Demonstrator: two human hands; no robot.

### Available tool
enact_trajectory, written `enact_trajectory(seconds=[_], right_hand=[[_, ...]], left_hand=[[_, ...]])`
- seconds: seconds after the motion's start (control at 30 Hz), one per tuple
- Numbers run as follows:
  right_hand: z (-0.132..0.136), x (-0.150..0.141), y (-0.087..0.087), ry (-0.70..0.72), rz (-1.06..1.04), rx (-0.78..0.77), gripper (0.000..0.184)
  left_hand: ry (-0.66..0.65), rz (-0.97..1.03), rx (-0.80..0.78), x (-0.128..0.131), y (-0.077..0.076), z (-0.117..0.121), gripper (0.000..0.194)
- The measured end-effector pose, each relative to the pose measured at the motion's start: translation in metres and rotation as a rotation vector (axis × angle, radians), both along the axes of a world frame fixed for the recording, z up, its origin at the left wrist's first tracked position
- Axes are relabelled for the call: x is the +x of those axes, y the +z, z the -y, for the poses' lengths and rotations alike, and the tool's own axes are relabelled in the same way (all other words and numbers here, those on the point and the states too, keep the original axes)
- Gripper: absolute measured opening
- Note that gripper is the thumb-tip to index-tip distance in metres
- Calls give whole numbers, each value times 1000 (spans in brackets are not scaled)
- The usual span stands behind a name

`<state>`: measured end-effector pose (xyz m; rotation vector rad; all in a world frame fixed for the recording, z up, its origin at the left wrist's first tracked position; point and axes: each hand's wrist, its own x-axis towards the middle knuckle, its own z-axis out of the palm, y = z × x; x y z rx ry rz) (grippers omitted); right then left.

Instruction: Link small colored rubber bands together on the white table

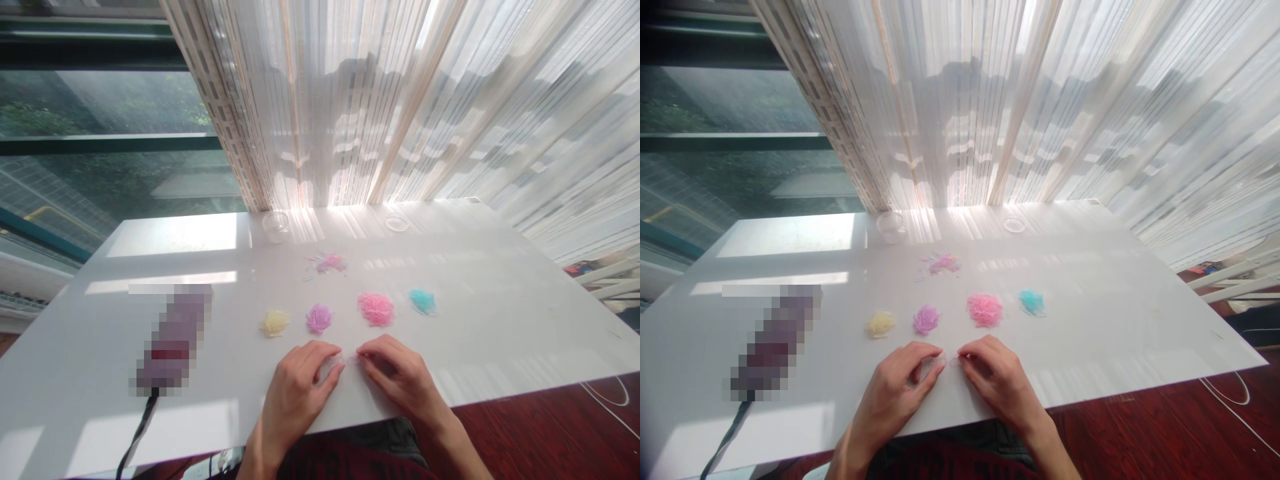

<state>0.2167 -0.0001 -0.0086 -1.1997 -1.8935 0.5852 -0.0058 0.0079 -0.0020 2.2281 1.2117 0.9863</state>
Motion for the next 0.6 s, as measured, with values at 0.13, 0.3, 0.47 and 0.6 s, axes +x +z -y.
enact_trajectory(seconds=[0.13,0.3,0.47,0.6], right_hand=[[0,0,0,1,-11,14,14],[0,0,3,-86,-81,7,9],[-4,12,7,-309,-129,-1,9],[-19,27,11,-393,-98,36,15]], left_hand=[[-2,-13,-16,0,-1,-1,9],[-7,-16,-16,0,0,-1,9],[-1,-20,-19,0,0,0,7],[-8,-25,-5,1,2,-1,8]])
